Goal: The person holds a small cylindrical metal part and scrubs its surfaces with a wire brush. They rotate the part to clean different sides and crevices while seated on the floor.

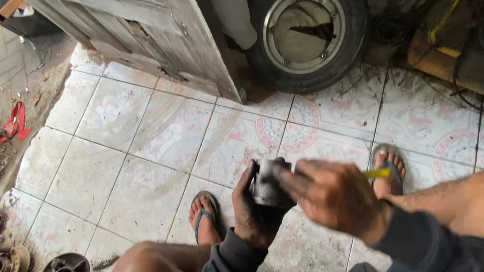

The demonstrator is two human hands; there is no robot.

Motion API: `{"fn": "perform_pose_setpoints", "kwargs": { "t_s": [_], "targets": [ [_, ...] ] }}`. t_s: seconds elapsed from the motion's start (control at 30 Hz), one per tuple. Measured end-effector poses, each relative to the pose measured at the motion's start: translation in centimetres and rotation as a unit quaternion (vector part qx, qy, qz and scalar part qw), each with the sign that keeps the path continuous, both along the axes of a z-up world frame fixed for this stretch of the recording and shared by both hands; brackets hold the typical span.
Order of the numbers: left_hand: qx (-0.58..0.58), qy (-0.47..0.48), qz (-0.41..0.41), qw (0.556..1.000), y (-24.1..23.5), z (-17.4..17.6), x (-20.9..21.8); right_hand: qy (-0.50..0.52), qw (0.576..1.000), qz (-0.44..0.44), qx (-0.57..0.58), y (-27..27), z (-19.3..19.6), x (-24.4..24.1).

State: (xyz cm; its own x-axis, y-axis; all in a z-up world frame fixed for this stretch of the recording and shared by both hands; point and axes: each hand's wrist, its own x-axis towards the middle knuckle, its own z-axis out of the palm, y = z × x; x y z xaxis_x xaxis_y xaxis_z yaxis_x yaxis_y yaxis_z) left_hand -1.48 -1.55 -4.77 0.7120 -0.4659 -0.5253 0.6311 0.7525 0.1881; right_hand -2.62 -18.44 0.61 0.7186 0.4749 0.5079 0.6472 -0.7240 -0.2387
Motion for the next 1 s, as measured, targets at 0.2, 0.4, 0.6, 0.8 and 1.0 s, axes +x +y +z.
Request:
{"fn": "perform_pose_setpoints", "kwargs": {
  "t_s": [0.2,0.4,0.6,0.8,1.0],
  "targets": [
    [0.091,-0.016,0.008,0.996,0.0,0.4,0.2,0.042,0.998,-0.047,0.003,-1.0,0.9,0.9],
    [0.068,-0.004,0.065,0.996,-0.4,-0.6,0.1,0.007,1.000,0.012,-0.006,-1.6,-1.2,1.2],
    [0.019,0.016,0.069,0.997,-0.5,-1.4,-0.2,0.009,1.000,0.025,-0.004,0.0,-0.9,-0.3],
    [0.040,0.022,0.065,0.997,0.2,-1.0,0.3,-0.001,1.000,0.030,-0.007,1.4,1.6,-0.9],
    [0.033,-0.099,0.049,0.993,0.2,0.3,0.7,0.003,1.000,0.010,0.006,-0.1,-0.9,0.6]
  ]
}}
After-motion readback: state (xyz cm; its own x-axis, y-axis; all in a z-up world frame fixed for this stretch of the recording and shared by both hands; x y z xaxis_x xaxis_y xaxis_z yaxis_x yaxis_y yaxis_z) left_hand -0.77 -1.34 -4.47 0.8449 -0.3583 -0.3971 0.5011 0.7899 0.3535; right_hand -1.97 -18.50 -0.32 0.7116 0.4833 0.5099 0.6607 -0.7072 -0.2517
